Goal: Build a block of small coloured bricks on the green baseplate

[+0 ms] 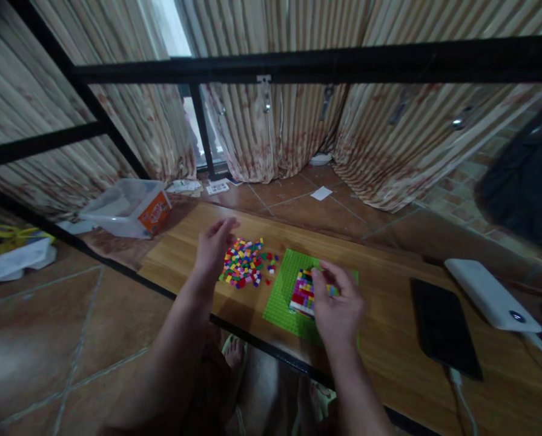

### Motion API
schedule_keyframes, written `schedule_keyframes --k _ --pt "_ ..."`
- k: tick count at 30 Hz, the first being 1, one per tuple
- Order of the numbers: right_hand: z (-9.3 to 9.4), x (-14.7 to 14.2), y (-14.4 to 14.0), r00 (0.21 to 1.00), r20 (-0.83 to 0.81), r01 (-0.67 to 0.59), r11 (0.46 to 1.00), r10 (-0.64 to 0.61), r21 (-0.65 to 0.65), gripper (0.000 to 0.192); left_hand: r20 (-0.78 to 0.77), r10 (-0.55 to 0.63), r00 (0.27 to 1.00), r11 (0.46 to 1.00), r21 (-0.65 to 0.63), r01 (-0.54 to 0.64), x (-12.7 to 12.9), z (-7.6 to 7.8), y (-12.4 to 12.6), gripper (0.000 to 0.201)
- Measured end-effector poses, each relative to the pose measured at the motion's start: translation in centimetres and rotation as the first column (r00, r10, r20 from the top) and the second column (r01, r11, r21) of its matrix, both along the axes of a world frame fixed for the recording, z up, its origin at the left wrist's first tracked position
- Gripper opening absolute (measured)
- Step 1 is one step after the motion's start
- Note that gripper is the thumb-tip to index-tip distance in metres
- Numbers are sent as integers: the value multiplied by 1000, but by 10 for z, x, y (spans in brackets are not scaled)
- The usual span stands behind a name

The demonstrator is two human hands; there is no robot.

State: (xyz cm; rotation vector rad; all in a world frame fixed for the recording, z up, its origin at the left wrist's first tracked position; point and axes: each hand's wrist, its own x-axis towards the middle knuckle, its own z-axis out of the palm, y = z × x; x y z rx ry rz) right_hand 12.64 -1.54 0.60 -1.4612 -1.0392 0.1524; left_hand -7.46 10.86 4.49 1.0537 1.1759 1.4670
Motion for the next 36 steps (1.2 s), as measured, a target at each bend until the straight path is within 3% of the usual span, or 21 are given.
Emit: schedule_keyframes --k 2,5,10,19,32,36 --pt "5 -24 -3 977 131 -165 985 170 -50 19 133 140 981 990 -30 -137 -24 8 2 24" --pt "5 -61 -3 891 236 -369 921 389 -126 17 300 246 921 969 -89 -230 -51 13 -1 26" --pt "-8 -110 9 814 284 -436 855 507 -280 18 407 269 873 963 -123 -239 -62 16 -7 26" --pt "-35 -160 39 738 463 -337 863 490 -376 19 426 236 873 971 -144 -191 -69 19 -10 26" --pt "-34 -157 51 695 540 -248 864 474 -438 8 419 174 891 981 -153 -119 -71 20 -8 26" --pt "-22 -148 52 719 510 -278 868 472 -411 9 273 125 954 984 -158 -84 -70 16 -7 24"
